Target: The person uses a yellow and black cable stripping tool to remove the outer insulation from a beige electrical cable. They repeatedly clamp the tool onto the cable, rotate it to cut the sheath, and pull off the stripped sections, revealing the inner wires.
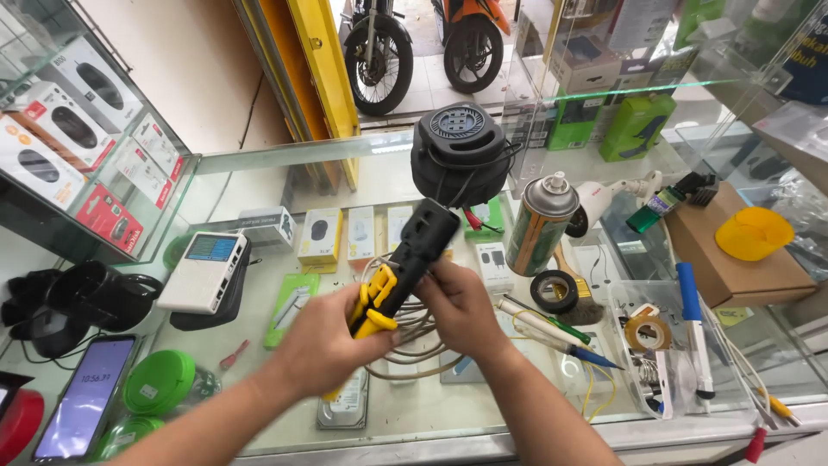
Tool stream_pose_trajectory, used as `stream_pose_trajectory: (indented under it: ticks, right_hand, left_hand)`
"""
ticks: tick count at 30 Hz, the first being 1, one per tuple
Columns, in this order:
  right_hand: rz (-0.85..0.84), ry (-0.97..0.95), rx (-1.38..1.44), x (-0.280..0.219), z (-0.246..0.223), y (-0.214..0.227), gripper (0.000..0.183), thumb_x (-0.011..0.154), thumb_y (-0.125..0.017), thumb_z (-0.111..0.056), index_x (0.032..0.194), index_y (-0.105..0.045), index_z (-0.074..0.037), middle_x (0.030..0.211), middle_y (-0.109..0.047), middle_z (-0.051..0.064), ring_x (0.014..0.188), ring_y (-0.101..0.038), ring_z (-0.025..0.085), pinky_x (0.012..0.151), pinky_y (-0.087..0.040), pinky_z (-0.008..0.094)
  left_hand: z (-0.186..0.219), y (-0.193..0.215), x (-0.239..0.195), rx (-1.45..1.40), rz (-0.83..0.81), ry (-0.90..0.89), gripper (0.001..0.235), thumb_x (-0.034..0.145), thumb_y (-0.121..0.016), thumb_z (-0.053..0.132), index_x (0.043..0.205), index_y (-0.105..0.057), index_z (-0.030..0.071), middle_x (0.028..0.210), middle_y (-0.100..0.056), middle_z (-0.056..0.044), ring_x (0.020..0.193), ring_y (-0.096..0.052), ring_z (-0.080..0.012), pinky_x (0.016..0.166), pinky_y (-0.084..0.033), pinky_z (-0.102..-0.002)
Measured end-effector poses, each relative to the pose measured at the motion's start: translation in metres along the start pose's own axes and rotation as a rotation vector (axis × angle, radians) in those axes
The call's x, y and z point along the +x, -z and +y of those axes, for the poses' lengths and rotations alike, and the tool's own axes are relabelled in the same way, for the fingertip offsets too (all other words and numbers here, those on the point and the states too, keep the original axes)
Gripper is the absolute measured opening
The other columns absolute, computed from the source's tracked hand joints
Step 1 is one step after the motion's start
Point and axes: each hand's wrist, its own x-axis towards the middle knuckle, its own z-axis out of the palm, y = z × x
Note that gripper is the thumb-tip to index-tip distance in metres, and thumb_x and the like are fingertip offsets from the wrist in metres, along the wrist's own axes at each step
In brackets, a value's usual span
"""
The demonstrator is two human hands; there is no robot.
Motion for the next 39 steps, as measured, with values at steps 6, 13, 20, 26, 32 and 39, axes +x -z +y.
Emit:
stream_pose_trajectory:
  ticks: [6, 13, 20, 26, 32, 39]
  right_hand:
    - [-0.232, -0.056, 0.205, -0.001, 0.002, 0.017, 0.015, 0.095, -0.066, -0.014, 0.104, -0.068, -0.003, 0.093, -0.069, 0.002, 0.09, -0.062, 0.014, 0.078, -0.054, 0.033]
    - [-0.545, -0.013, 0.146, 0.008, -0.021, 0.02, 0.028, 0.105, -0.056, -0.027, 0.087, -0.065, -0.006, 0.078, -0.065, 0.0, 0.07, -0.061, 0.012, 0.062, -0.047, 0.028]
    - [-0.539, 0.198, -0.095, 0.001, -0.015, 0.01, 0.025, 0.106, -0.048, -0.021, 0.088, -0.055, -0.006, 0.073, -0.051, 0.003, 0.064, -0.048, 0.02, 0.061, -0.04, 0.033]
    - [-0.062, 0.341, -0.049, 0.001, -0.003, 0.007, 0.014, 0.089, -0.07, -0.01, 0.075, -0.067, -0.005, 0.056, -0.057, 0.009, 0.049, -0.05, 0.03, 0.055, -0.048, 0.038]
    - [0.218, 0.541, -0.497, 0.0, -0.014, 0.005, 0.009, 0.086, -0.057, 0.004, 0.086, -0.062, -0.003, 0.066, -0.059, 0.007, 0.055, -0.05, 0.026, 0.051, -0.039, 0.036]
    - [0.2, 0.384, -0.44, 0.0, -0.011, -0.003, 0.022, 0.092, -0.056, 0.002, 0.073, -0.048, -0.005, 0.063, -0.051, 0.008, 0.053, -0.046, 0.024, 0.051, -0.032, 0.036]
  left_hand:
    - [-0.032, 0.035, 0.035, 0.367, 0.031, -0.617, 0.042, 0.062, -0.084, 0.032, 0.093, -0.059, 0.017, 0.073, -0.066, 0.0, 0.058, -0.061, -0.0228, 0.056, -0.047, -0.038]
    - [0.003, 0.081, 0.046, 0.828, 0.081, -1.153, 0.038, 0.075, -0.077, 0.023, 0.11, -0.062, 0.018, 0.109, -0.071, -0.001, 0.113, -0.064, -0.0238, 0.112, -0.036, -0.055]
    - [0.021, 0.084, 0.035, 1.312, 0.497, -1.505, 0.034, 0.091, -0.081, 0.012, 0.11, -0.058, 0.027, 0.14, -0.066, 0.003, 0.142, -0.054, -0.0311, 0.126, -0.017, -0.063]
    - [-0.039, 0.031, 0.042, 0.643, 0.269, -0.904, 0.058, 0.064, -0.084, 0.057, 0.1, -0.062, 0.017, 0.09, -0.069, -0.001, 0.09, -0.073, -0.0258, 0.076, -0.06, -0.046]
    - [0.03, 0.007, -0.015, 0.14, -0.041, -0.058, 0.045, 0.072, -0.077, 0.059, 0.072, -0.06, 0.017, 0.062, -0.058, 0.003, 0.059, -0.052, -0.0142, 0.059, -0.039, -0.034]
    - [0.032, 0.011, -0.015, 0.395, -0.011, 0.097, 0.058, 0.074, -0.07, 0.076, 0.073, -0.057, 0.02, 0.068, -0.063, -0.001, 0.068, -0.057, -0.0212, 0.065, -0.039, -0.039]
